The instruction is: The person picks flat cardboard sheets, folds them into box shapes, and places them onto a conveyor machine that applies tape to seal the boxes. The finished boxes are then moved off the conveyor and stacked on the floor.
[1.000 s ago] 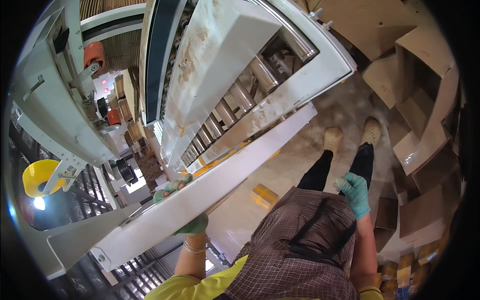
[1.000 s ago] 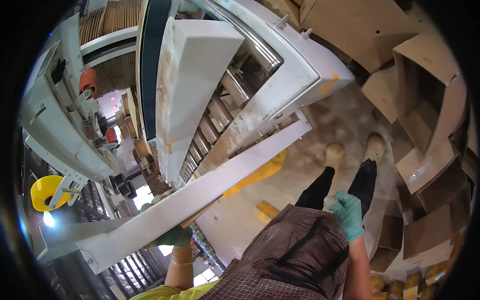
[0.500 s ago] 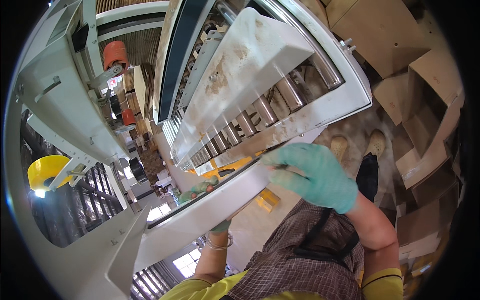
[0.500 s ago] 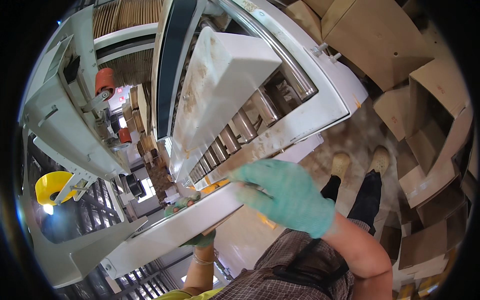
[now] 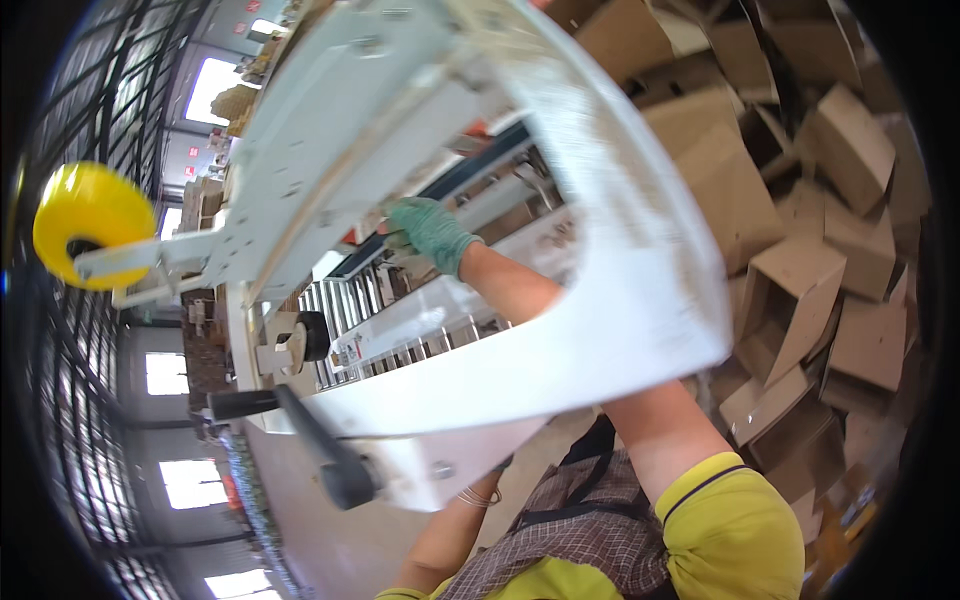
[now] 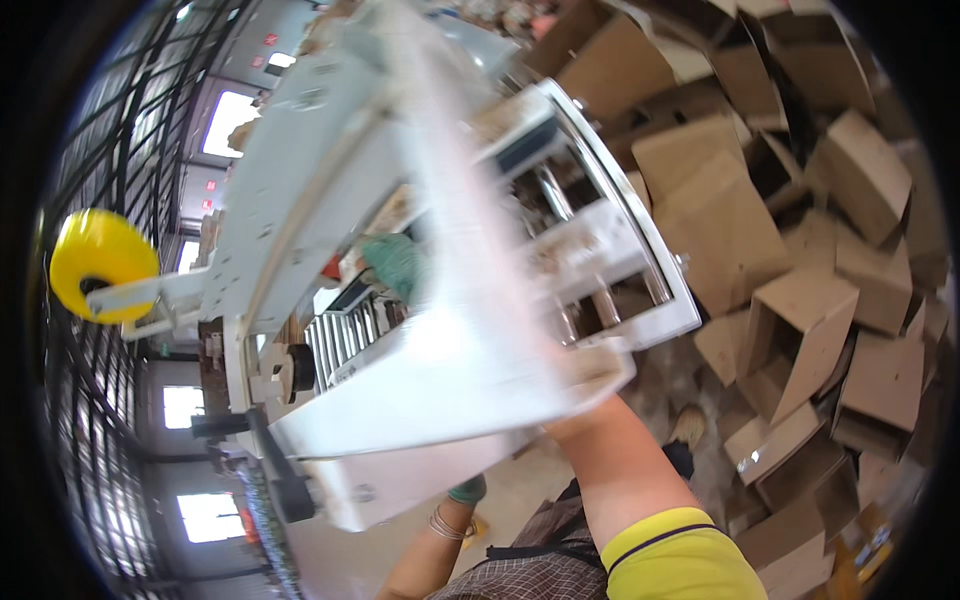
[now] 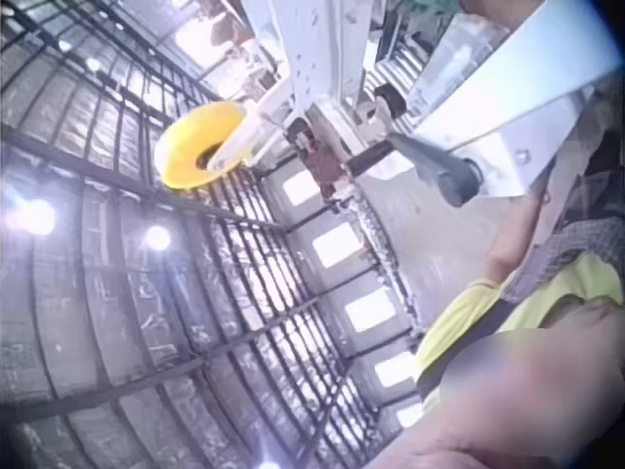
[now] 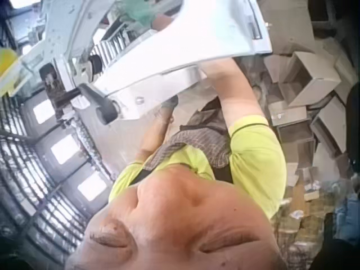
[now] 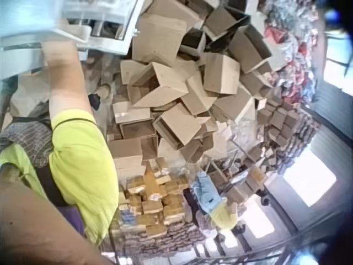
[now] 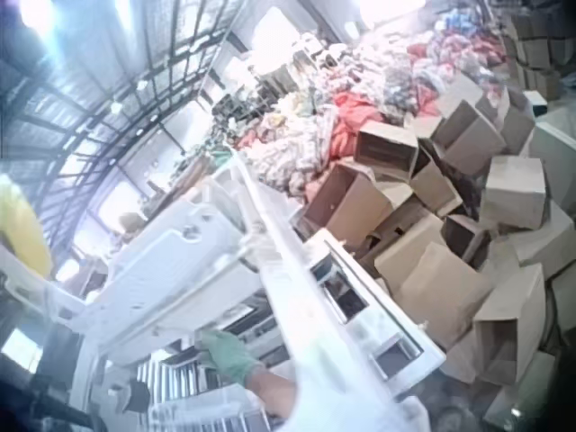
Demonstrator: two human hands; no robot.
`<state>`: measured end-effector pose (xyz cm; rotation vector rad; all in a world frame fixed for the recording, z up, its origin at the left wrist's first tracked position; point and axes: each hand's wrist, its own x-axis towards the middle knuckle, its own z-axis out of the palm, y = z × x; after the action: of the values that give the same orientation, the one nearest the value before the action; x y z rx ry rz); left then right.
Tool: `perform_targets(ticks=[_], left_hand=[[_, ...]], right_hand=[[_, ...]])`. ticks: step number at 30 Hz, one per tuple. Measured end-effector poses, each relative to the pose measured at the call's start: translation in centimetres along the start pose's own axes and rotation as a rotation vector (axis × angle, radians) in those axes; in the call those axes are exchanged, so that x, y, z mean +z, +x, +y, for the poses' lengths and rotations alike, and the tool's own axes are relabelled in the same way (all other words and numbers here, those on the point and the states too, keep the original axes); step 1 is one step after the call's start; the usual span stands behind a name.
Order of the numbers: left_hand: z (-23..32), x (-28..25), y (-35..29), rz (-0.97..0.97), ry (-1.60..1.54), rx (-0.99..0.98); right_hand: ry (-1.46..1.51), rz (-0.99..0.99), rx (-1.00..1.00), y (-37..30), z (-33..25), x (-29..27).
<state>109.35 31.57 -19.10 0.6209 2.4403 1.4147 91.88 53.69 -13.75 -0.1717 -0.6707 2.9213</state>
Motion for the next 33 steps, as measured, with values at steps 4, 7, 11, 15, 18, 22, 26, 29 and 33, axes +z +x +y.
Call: perform_targets(ticks=[4, 7, 11, 15, 18, 22, 26, 29, 33], left_hand=[[1.2, -2.2, -1.5, -0.216, 0.209, -0.015], [1.9, -3.4, -1.4, -0.499, 0.421, -0.027], [-7.2, -6.1, -6.4, -0.78, 0.323, 0.139], [-8.2, -10.4, -9.4, -0.876, 0.48, -0.116], [-7.2, -11.1, -10.9, -0.719, 0.534, -0.227], [-5.3, -11.2, -13.3, -0.529, 0.531, -0.296], [-6.7, -9.4, -15.7, -0.641, 0.417, -0.359], [-7.2, -9.5, -17.0, -0.678, 0.383, -0.343], [-6.4, -13.7, -18.2, -0.459, 0.349, -0.369]], right_hand=[[0.005, -0.031, 0.085, 3.2, 0.3, 0.8], [0.016, 0.047, 0.04, 5.3, 2.2, 1.3], [-0.038, -0.22, 0.054, 5.6, 1.5, 1.5], [-0.189, -0.177, -0.014, 4.5, 0.5, 0.6], [-0.738, 0.016, -0.534, 3.2, 0.7, -0.2], [-1.042, 0.007, -0.48, 1.8, 0.7, 1.9], [-1.47, -0.006, -0.587, -0.6, 2.1, 4.0], [-1.455, 0.083, -0.655, -6.5, 1.0, 2.2], [-1.129, 0.441, -0.705, -14.7, -1.9, -5.6]])
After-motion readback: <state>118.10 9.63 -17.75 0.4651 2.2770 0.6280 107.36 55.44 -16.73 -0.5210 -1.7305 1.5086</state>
